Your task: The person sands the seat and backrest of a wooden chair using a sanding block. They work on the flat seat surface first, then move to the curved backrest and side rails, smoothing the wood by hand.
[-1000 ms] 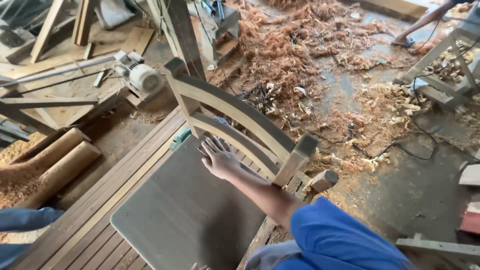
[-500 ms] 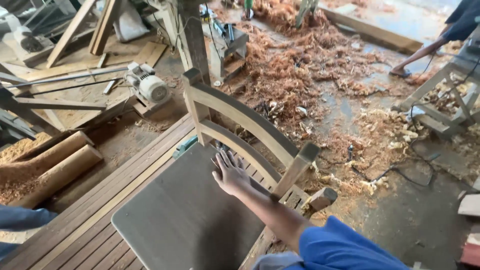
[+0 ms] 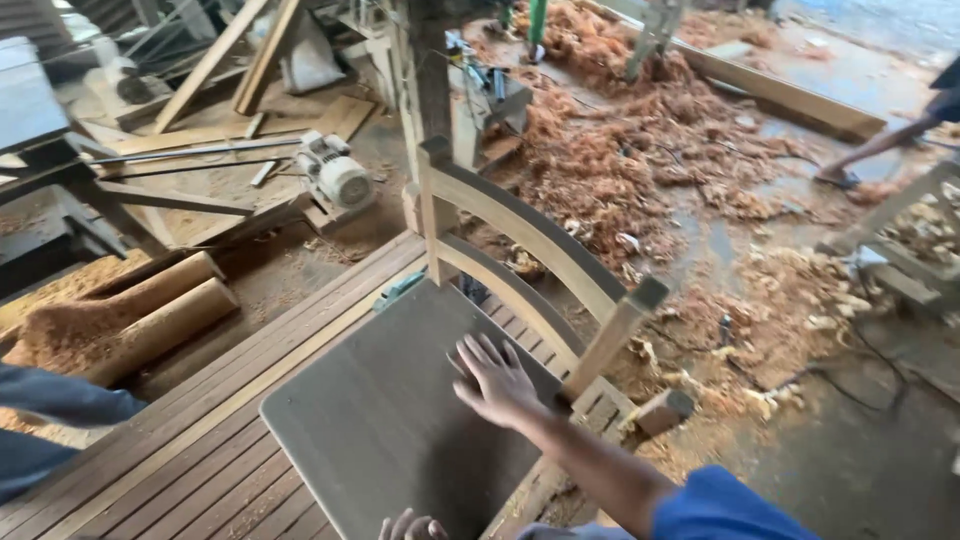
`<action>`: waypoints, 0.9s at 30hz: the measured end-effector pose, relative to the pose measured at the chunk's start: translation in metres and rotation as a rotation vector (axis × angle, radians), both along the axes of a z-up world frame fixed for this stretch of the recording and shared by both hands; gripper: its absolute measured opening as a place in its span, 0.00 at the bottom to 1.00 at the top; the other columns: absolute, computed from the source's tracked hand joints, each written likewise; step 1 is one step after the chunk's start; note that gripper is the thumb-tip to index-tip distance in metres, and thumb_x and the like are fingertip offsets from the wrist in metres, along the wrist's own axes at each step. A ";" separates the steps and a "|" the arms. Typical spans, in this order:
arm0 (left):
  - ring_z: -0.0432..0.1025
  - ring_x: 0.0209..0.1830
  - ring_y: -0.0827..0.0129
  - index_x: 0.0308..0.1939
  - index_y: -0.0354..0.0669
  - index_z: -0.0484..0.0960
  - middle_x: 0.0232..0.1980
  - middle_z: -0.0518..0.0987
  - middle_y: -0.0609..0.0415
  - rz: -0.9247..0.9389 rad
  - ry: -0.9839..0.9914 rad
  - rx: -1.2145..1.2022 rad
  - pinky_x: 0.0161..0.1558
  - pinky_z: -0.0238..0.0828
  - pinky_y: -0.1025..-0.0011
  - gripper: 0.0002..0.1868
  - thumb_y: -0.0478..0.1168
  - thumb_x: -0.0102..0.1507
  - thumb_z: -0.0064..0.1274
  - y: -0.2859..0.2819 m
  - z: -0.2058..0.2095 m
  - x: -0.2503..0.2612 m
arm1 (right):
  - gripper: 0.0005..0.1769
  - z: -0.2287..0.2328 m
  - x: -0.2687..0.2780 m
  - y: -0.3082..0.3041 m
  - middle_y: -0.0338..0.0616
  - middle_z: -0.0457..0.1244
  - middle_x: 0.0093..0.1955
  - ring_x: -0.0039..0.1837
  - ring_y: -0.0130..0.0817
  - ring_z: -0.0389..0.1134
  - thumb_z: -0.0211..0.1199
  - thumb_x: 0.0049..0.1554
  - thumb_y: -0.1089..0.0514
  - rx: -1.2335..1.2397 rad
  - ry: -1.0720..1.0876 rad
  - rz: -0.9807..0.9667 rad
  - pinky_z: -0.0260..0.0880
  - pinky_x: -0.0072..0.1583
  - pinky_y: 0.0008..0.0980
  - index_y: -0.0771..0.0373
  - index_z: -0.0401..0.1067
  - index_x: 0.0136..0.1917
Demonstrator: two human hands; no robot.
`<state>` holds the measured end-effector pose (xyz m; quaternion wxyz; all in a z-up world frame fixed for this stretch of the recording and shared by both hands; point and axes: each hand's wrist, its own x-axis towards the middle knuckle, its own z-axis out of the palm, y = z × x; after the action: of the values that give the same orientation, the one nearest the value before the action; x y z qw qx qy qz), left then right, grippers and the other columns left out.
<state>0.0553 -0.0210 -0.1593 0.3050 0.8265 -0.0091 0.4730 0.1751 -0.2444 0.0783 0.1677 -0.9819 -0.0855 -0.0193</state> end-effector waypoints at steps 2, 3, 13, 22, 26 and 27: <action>0.70 0.44 0.56 0.29 0.53 0.76 0.40 0.78 0.54 -0.030 -0.003 0.008 0.60 0.70 0.58 0.12 0.45 0.67 0.46 -0.006 0.038 -0.016 | 0.38 -0.032 0.013 0.001 0.39 0.43 0.85 0.85 0.42 0.38 0.45 0.65 0.38 0.020 0.014 -0.120 0.32 0.79 0.50 0.56 0.49 0.82; 0.70 0.44 0.56 0.29 0.53 0.76 0.40 0.78 0.54 -0.041 -0.009 0.017 0.60 0.70 0.58 0.12 0.45 0.67 0.46 -0.008 0.058 -0.023 | 0.38 -0.047 0.026 0.009 0.38 0.43 0.86 0.86 0.41 0.37 0.43 0.65 0.38 0.036 0.017 -0.177 0.32 0.80 0.49 0.55 0.49 0.82; 0.66 0.72 0.42 0.61 0.47 0.76 0.74 0.68 0.36 -0.094 0.348 0.120 0.65 0.66 0.48 0.23 0.48 0.63 0.54 -0.065 0.196 -0.017 | 0.36 -0.055 -0.098 -0.038 0.50 0.54 0.80 0.80 0.50 0.53 0.56 0.63 0.43 0.014 -0.265 -0.009 0.51 0.74 0.48 0.61 0.58 0.79; 0.46 0.84 0.52 0.80 0.52 0.58 0.83 0.55 0.50 -0.397 0.939 0.515 0.79 0.38 0.46 0.40 0.60 0.66 0.42 -0.189 0.198 0.039 | 0.23 0.146 -0.099 -0.188 0.54 0.72 0.57 0.46 0.42 0.74 0.56 0.61 0.69 0.770 -0.088 0.705 0.77 0.52 0.40 0.62 0.74 0.68; 0.43 0.84 0.57 0.80 0.50 0.54 0.84 0.50 0.53 -0.400 0.941 0.469 0.80 0.34 0.52 0.41 0.66 0.68 0.33 -0.210 0.179 0.052 | 0.21 0.153 -0.043 -0.262 0.70 0.65 0.53 0.51 0.56 0.70 0.53 0.63 0.56 1.318 -0.489 0.654 0.77 0.54 0.50 0.72 0.65 0.64; 0.44 0.84 0.57 0.80 0.45 0.55 0.84 0.51 0.51 -0.382 0.846 0.458 0.79 0.34 0.55 0.40 0.62 0.69 0.34 -0.214 0.173 0.051 | 0.17 0.174 -0.026 -0.258 0.56 0.64 0.59 0.55 0.43 0.63 0.49 0.73 0.55 1.158 -0.726 0.507 0.72 0.64 0.48 0.58 0.63 0.72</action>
<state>0.1062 -0.2352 0.0141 0.1740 0.9747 -0.1389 0.0191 0.1488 -0.5029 0.2526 0.6207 -0.6175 -0.3366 -0.3467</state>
